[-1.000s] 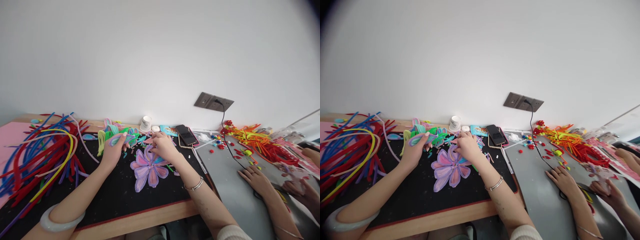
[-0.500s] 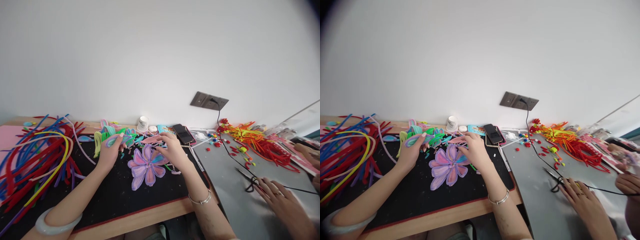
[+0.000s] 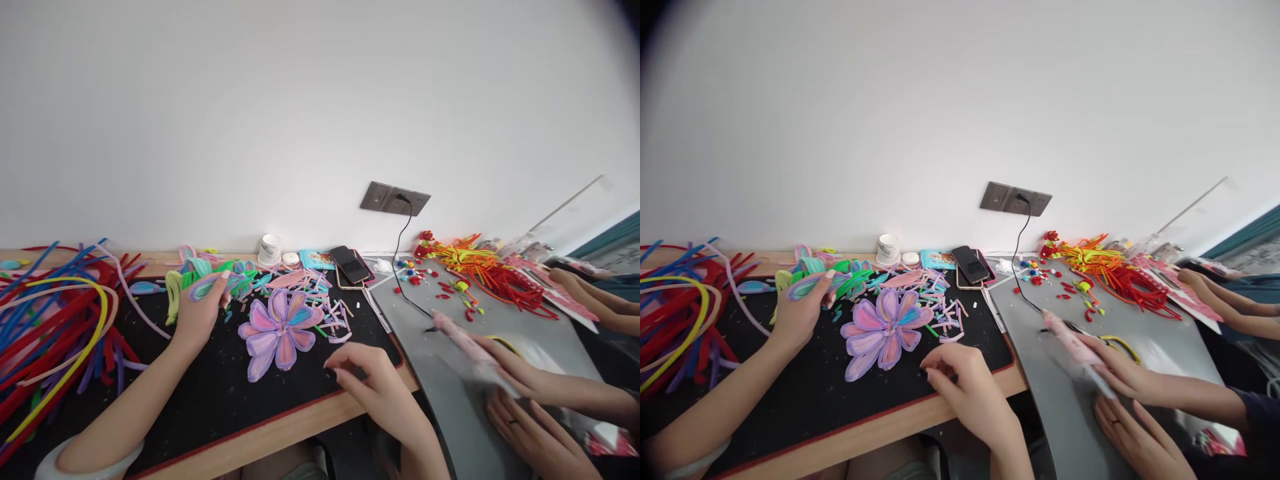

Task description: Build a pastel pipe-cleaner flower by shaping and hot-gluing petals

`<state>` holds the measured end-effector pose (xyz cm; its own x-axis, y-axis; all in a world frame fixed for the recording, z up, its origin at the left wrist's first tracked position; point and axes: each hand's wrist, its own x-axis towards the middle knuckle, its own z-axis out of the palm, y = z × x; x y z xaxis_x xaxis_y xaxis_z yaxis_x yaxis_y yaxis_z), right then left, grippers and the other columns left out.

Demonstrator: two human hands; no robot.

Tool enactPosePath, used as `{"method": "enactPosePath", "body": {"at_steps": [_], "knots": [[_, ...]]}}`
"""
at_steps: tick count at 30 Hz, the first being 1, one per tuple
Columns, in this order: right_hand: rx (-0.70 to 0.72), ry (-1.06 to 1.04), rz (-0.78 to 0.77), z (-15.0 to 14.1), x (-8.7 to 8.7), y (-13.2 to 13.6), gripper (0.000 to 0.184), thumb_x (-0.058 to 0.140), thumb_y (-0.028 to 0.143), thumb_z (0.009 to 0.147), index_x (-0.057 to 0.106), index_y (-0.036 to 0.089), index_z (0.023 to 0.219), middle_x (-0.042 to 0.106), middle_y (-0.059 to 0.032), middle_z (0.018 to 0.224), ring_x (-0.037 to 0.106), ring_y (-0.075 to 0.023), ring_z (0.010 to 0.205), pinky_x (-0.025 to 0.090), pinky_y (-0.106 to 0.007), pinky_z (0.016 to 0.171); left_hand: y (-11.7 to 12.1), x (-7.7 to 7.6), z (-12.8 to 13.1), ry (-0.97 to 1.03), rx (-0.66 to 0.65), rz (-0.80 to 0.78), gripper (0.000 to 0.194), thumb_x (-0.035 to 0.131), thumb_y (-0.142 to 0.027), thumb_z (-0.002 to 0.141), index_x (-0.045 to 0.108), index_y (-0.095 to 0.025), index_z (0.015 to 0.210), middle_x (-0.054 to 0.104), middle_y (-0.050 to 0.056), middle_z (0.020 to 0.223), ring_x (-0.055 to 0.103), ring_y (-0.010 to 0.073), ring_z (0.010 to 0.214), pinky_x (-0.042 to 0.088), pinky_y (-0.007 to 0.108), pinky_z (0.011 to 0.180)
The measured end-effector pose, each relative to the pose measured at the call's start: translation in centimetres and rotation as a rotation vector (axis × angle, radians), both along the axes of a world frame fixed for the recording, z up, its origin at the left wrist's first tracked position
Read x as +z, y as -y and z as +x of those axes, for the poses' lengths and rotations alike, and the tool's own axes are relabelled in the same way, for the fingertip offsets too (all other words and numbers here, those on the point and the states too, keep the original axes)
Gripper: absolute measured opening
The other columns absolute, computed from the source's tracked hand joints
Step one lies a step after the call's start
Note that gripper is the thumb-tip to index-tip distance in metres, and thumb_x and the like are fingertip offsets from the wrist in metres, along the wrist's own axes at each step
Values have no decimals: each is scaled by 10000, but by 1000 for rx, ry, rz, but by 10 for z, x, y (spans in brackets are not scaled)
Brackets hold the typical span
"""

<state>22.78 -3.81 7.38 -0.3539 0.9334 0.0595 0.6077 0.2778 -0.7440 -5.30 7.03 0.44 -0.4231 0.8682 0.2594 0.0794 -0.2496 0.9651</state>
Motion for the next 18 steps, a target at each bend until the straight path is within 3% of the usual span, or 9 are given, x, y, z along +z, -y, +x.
{"method": "enactPosePath", "body": {"at_steps": [3, 5, 8, 9, 10, 13, 18], "knots": [[24, 63, -8, 16, 15, 22, 128, 588, 173, 817, 690, 241, 855, 698, -4, 802, 641, -156, 727, 484, -235, 660, 0, 0, 0, -2, 11, 1, 398, 614, -424, 817, 483, -204, 512, 466, -42, 465, 418, 132, 467, 332, 296, 507], [-71, 94, 102, 42, 24, 32, 106, 579, 258, 831, 684, 247, 830, 708, -21, 790, 656, -175, 718, 506, -260, 674, 0, 0, 0, -2, 11, -2, 400, 618, -426, 815, 483, -204, 510, 464, -44, 464, 417, 132, 469, 334, 294, 509], [-484, 234, 363, 102, 26, 28, 216, 530, 373, 830, 669, 238, 926, 716, -92, 935, 672, -247, 827, 523, -347, 728, 0, -2, 0, 9, 14, -5, 390, 614, -430, 820, 498, -204, 524, 466, -40, 469, 420, 134, 478, 335, 295, 511], [-615, 328, 388, 122, 23, 22, 261, 510, 381, 820, 656, 225, 971, 711, -114, 966, 670, -273, 853, 520, -382, 738, 0, -2, 0, 13, 13, -6, 388, 611, -428, 823, 498, -204, 526, 467, -39, 471, 421, 134, 480, 337, 295, 509], [-652, 455, 347, 141, 19, 14, 284, 501, 362, 801, 652, 211, 990, 709, -129, 970, 663, -299, 889, 513, -413, 756, 0, -2, 0, 16, 8, -7, 387, 610, -423, 824, 497, -203, 527, 471, -37, 475, 423, 133, 480, 341, 295, 507], [-537, 614, 263, 178, -1, -11, 338, 478, 240, 718, 666, 194, 996, 706, -132, 1018, 643, -305, 976, 478, -439, 859, 1, 0, 0, 24, -10, -7, 341, 611, -411, 824, 521, -207, 567, 480, -41, 489, 427, 128, 476, 352, 287, 502], [-440, 942, 194, 193, -35, -33, 480, 444, 104, 658, 650, 174, 1086, 682, -128, 1102, 555, -327, 1148, 348, -525, 982, 2, 1, 0, 33, -24, 7, 322, 597, -423, 836, 532, -213, 601, 468, -47, 486, 421, 124, 473, 345, 284, 499]]}}
